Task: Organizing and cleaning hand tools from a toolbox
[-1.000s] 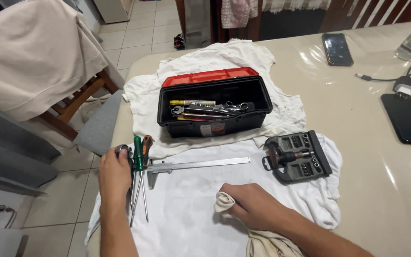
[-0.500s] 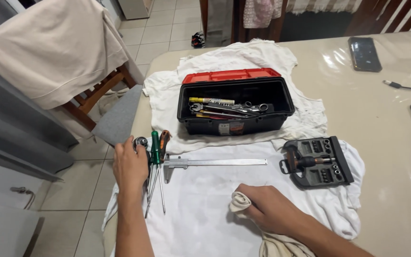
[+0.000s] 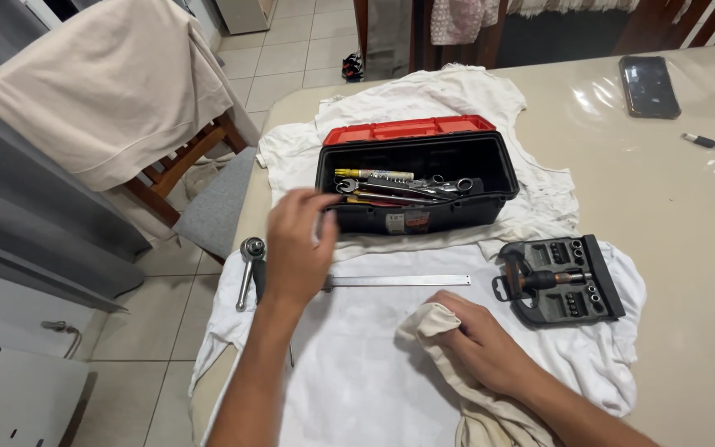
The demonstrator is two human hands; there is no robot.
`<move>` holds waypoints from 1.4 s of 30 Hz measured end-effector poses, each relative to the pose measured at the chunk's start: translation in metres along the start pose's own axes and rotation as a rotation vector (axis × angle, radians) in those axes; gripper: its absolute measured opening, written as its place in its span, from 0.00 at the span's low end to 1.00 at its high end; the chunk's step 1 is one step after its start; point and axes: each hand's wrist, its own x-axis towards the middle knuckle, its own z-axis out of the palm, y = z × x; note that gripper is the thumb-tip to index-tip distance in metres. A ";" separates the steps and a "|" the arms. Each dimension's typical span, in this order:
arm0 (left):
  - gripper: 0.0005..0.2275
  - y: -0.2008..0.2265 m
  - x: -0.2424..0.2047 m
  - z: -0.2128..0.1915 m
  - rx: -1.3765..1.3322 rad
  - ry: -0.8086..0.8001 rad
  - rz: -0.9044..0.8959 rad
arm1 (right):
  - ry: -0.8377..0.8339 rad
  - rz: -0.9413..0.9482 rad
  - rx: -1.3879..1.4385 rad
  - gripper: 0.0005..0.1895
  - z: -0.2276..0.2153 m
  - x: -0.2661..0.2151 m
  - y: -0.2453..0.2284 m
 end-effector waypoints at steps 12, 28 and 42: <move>0.12 -0.040 0.139 0.125 0.550 -0.957 -0.125 | 0.035 -0.029 -0.055 0.15 -0.008 -0.002 0.020; 0.10 -0.024 0.146 0.128 0.324 -0.908 -0.376 | 0.029 0.108 -0.068 0.21 -0.009 -0.003 0.000; 0.18 0.004 0.155 0.174 0.474 -0.882 -0.372 | 0.017 0.135 -0.053 0.13 -0.008 -0.002 0.001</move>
